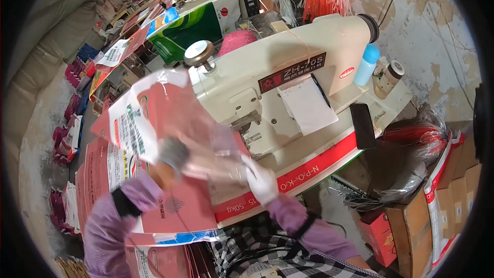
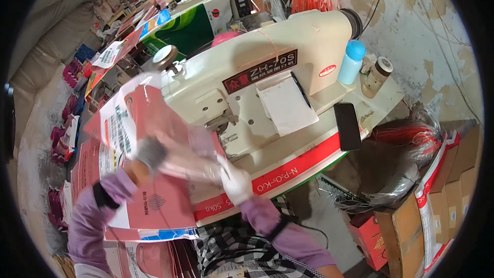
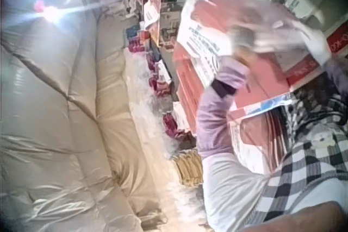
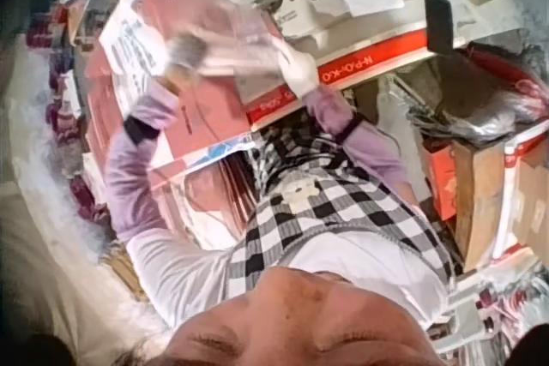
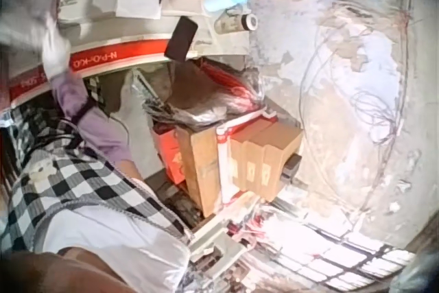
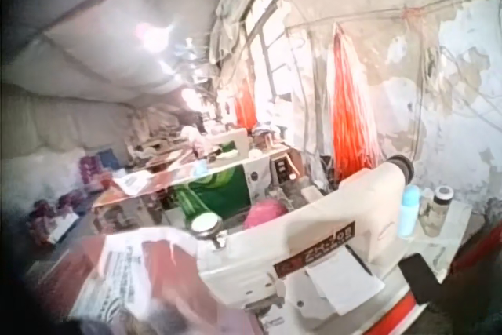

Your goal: Packing large plastic bags into a container using a machine.

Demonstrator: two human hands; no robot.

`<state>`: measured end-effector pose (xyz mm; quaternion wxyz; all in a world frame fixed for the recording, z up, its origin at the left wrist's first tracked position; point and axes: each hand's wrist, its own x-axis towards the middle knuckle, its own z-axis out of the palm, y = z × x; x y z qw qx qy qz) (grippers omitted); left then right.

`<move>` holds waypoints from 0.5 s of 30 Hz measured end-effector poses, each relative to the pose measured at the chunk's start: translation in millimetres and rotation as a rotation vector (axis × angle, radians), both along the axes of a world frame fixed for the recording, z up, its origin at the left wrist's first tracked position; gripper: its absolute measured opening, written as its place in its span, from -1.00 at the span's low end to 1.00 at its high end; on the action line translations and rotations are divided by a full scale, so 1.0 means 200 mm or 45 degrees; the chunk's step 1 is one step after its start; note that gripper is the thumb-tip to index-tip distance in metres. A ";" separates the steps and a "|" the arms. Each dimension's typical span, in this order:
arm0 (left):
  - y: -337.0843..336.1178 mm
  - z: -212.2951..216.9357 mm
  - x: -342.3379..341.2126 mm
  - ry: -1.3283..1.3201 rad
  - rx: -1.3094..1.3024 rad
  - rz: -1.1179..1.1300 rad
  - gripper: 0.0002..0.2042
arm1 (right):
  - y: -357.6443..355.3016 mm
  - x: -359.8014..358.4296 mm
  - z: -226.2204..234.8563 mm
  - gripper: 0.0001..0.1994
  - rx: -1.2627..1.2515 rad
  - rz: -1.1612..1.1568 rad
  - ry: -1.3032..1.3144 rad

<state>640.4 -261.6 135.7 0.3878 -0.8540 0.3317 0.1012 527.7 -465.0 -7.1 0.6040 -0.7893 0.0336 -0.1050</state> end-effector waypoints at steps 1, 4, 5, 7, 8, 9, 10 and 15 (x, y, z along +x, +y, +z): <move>0.17 0.14 0.08 -0.085 0.217 -0.029 -0.83 | 0.07 0.07 0.03 -0.69 0.125 0.064 0.149; 0.36 0.21 -0.18 0.062 -0.495 -0.493 -0.87 | 0.02 0.13 -0.07 -0.70 0.847 -0.051 0.130; 0.33 0.12 -0.38 0.728 -0.444 0.417 -0.75 | 0.04 0.08 -0.09 -0.72 0.999 -0.229 0.015; 0.13 0.09 -0.82 1.225 -0.656 0.598 -0.66 | 0.40 -0.15 0.03 -0.71 0.313 0.341 0.002; 0.07 0.01 -0.91 1.530 -1.259 1.015 -0.61 | 0.62 -0.34 -0.26 -0.65 0.211 0.415 -0.179; 0.12 -0.02 -0.98 1.433 -1.473 1.155 -0.60 | 0.70 -0.44 -0.11 -0.58 0.962 0.316 0.201; 0.11 -0.02 -1.01 1.509 -1.710 1.434 -0.66 | 0.56 -0.41 -0.04 -0.58 0.873 0.541 0.367; -0.08 0.07 -0.95 0.952 -1.486 0.557 -0.85 | 0.14 -0.29 0.21 -0.57 1.426 0.430 0.503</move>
